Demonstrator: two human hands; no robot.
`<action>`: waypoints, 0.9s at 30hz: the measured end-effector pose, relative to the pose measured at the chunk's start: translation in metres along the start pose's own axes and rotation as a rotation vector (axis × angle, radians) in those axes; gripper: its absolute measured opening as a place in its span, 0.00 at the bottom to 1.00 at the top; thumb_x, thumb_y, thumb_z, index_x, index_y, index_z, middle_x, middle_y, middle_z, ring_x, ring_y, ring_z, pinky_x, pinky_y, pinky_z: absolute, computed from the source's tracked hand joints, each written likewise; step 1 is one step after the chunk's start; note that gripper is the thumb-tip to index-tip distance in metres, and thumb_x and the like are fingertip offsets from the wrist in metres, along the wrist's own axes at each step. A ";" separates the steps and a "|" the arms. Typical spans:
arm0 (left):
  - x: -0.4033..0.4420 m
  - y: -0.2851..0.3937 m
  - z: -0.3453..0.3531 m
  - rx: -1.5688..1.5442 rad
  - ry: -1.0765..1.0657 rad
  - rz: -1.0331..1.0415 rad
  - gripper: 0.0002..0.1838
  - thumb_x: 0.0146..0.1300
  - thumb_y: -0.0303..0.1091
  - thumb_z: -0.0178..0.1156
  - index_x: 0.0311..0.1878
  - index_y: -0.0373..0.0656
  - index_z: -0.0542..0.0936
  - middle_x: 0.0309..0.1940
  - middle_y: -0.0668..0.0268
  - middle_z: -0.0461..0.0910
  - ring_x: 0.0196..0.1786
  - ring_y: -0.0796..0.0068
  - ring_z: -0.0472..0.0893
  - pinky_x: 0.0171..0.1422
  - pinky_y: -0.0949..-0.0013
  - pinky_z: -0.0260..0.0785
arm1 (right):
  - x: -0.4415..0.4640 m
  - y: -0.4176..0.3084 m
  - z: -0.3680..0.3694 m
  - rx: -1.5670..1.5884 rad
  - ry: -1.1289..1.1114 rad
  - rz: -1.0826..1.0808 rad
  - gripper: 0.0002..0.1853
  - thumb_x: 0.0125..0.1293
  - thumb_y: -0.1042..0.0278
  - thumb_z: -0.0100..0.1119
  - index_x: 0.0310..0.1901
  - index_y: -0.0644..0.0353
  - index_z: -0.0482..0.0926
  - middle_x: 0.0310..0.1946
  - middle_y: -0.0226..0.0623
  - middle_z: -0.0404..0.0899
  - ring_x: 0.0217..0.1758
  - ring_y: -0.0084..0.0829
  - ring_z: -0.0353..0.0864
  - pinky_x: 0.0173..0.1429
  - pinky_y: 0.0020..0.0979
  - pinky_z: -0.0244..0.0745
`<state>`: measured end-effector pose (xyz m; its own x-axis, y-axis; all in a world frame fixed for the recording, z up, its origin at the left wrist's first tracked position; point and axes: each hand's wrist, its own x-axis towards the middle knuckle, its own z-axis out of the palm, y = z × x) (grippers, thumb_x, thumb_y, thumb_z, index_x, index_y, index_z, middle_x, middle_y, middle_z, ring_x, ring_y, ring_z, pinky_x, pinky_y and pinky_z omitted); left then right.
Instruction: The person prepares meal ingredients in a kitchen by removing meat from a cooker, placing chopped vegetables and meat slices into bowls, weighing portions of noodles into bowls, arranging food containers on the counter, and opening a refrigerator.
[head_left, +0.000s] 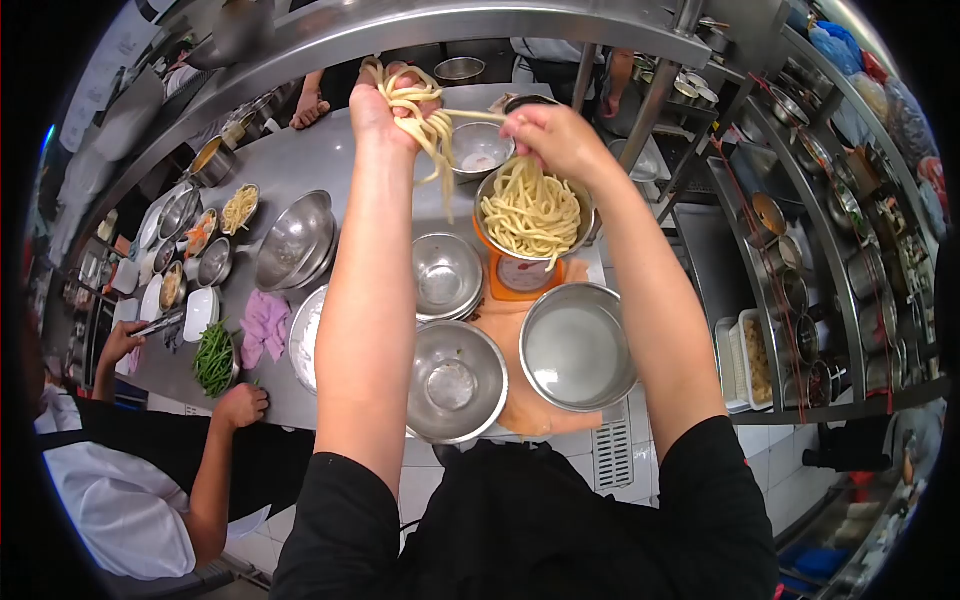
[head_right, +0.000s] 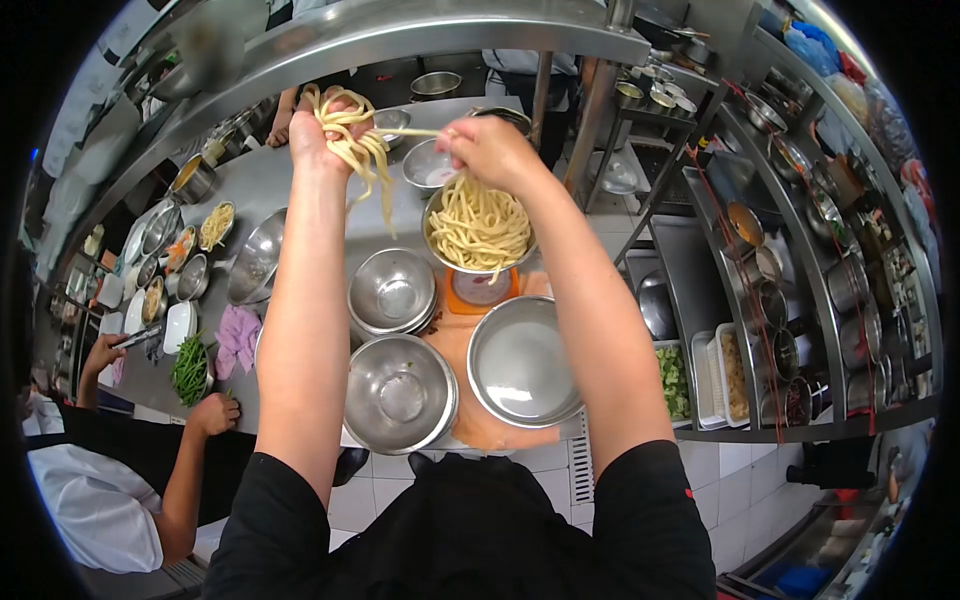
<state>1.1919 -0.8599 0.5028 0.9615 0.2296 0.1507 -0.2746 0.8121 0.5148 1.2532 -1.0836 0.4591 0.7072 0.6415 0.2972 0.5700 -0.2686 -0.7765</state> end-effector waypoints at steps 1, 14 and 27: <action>-0.001 0.001 0.001 0.015 -0.046 0.009 0.25 0.75 0.54 0.41 0.26 0.47 0.70 0.12 0.74 0.61 0.10 0.80 0.56 0.15 0.72 0.45 | 0.002 -0.012 -0.004 0.016 0.023 -0.007 0.12 0.69 0.62 0.54 0.43 0.57 0.85 0.23 0.28 0.80 0.22 0.21 0.74 0.29 0.27 0.71; -0.032 -0.050 0.027 0.338 -0.183 -0.165 0.21 0.76 0.46 0.37 0.35 0.44 0.74 0.18 0.70 0.74 0.06 0.84 0.59 0.09 0.76 0.56 | -0.023 -0.126 -0.014 -0.307 0.417 -0.697 0.14 0.66 0.72 0.54 0.51 0.67 0.77 0.45 0.52 0.81 0.44 0.44 0.83 0.47 0.34 0.76; -0.157 -0.055 -0.012 0.107 -0.133 -0.348 0.31 0.74 0.63 0.33 0.41 0.47 0.77 0.22 0.65 0.79 0.07 0.77 0.63 0.08 0.74 0.55 | -0.074 -0.096 0.058 -0.545 0.175 -0.624 0.14 0.58 0.68 0.60 0.46 0.61 0.82 0.31 0.40 0.78 0.38 0.43 0.81 0.42 0.40 0.76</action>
<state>1.0558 -0.9343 0.4406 0.9903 -0.1270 0.0563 0.0620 0.7670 0.6386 1.1213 -1.0636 0.4793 0.2245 0.6788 0.6992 0.9677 -0.2398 -0.0779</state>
